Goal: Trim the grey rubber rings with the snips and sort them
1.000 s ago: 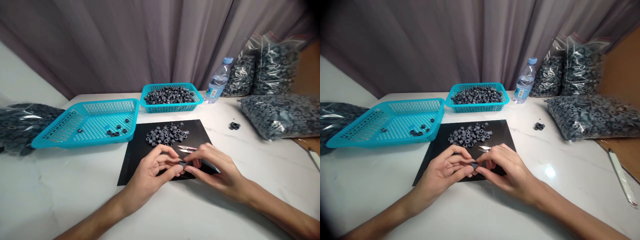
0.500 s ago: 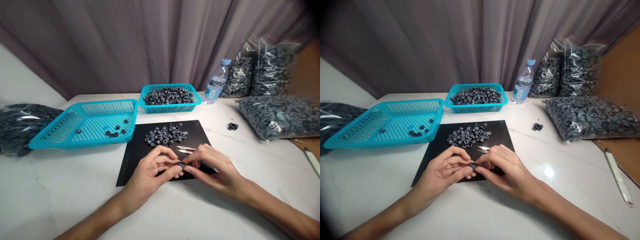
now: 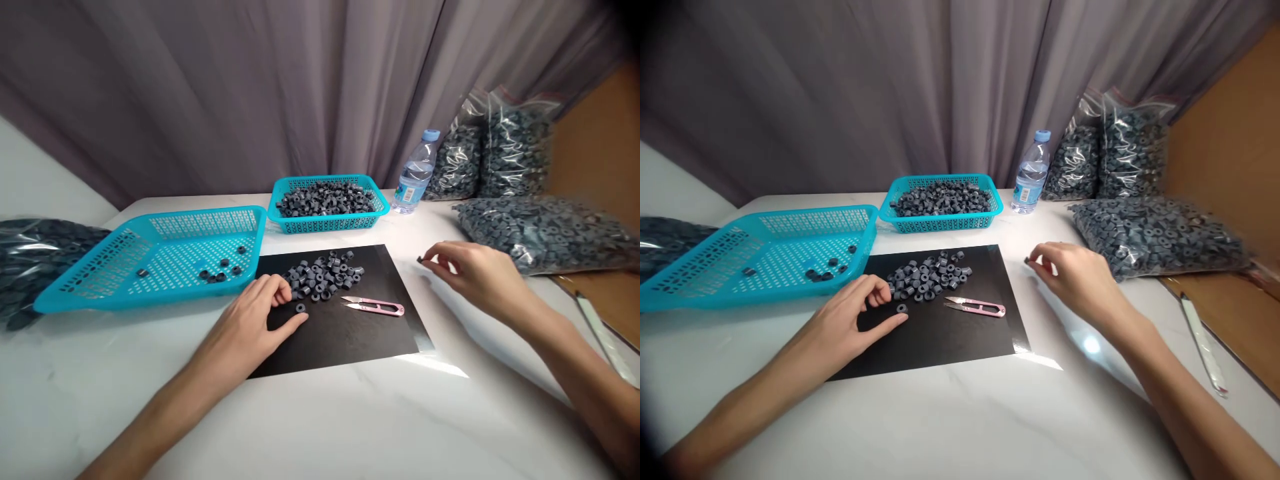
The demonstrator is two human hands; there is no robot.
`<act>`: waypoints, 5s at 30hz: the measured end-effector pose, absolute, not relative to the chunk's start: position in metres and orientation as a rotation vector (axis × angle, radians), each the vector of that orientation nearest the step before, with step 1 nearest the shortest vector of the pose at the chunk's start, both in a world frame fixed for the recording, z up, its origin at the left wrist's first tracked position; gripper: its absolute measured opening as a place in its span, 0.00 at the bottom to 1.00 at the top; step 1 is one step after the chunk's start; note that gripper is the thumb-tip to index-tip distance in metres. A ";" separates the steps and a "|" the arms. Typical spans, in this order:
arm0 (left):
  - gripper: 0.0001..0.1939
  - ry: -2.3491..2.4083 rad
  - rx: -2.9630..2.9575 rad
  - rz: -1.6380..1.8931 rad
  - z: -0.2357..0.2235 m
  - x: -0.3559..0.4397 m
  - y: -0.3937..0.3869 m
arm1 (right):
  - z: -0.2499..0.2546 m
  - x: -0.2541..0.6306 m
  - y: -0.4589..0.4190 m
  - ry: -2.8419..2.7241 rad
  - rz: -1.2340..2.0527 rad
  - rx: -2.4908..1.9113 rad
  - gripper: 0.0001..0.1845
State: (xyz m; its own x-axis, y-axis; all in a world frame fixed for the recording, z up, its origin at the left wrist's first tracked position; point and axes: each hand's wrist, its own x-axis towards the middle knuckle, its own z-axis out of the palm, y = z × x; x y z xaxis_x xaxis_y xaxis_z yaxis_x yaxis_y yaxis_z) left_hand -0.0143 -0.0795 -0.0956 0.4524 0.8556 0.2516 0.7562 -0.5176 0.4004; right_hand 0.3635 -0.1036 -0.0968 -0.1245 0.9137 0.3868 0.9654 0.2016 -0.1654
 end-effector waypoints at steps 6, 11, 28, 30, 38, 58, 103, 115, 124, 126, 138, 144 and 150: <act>0.11 1.479 2.367 0.582 -0.102 -0.010 -0.086 | -0.095 0.400 -0.101 -1.928 -0.209 -2.309 0.07; 0.09 1.472 2.362 0.514 -0.096 -0.008 -0.088 | -0.102 0.395 -0.099 -1.936 -0.238 -2.381 0.07; 0.05 1.130 2.065 0.775 -0.080 0.004 -0.102 | -0.102 0.353 -0.109 -1.936 -0.284 -1.908 0.16; 0.06 1.075 1.866 0.817 -0.080 0.010 -0.105 | -0.103 0.329 -0.116 -1.996 -0.252 -1.650 0.16; 0.09 1.011 1.450 0.879 -0.090 0.024 -0.116 | -0.114 0.260 -0.143 -2.196 -0.291 -1.003 0.07; 0.09 0.916 1.270 0.773 -0.085 0.036 -0.124 | -0.118 0.252 -0.149 -2.078 0.087 -0.914 0.10; 0.13 0.943 1.345 0.581 -0.096 0.038 -0.125 | -0.127 0.254 -0.145 -2.171 0.060 -0.943 0.07; 0.15 0.815 1.325 0.530 -0.085 0.038 -0.122 | -0.127 0.252 -0.145 -2.179 -0.005 -0.897 0.09; 0.13 0.786 1.309 0.512 -0.081 0.039 -0.122 | -0.127 0.252 -0.145 -2.173 0.044 -0.908 0.09; 0.13 0.804 1.325 0.530 -0.081 0.040 -0.123 | -0.126 0.250 -0.146 -2.163 0.017 -0.892 0.09; 0.20 0.839 1.295 0.483 -0.087 0.037 -0.120 | -0.126 0.250 -0.146 -2.120 0.003 -0.901 0.06; 0.20 0.919 1.273 0.575 -0.088 0.040 -0.120 | -0.126 0.250 -0.145 -2.123 0.004 -0.914 0.09; 0.16 0.954 1.330 0.608 -0.092 0.040 -0.121 | -0.126 0.247 -0.146 -2.114 -0.013 -0.904 0.08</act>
State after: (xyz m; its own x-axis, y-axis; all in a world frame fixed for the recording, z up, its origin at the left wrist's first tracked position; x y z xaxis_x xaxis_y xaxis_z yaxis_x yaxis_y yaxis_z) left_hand 0.0404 -0.1215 -0.0915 0.5070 0.8316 -0.2267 0.1457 0.1766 0.9734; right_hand 0.2468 -0.1455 -0.1259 -0.4084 0.5980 0.6896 0.6066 0.7424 -0.2846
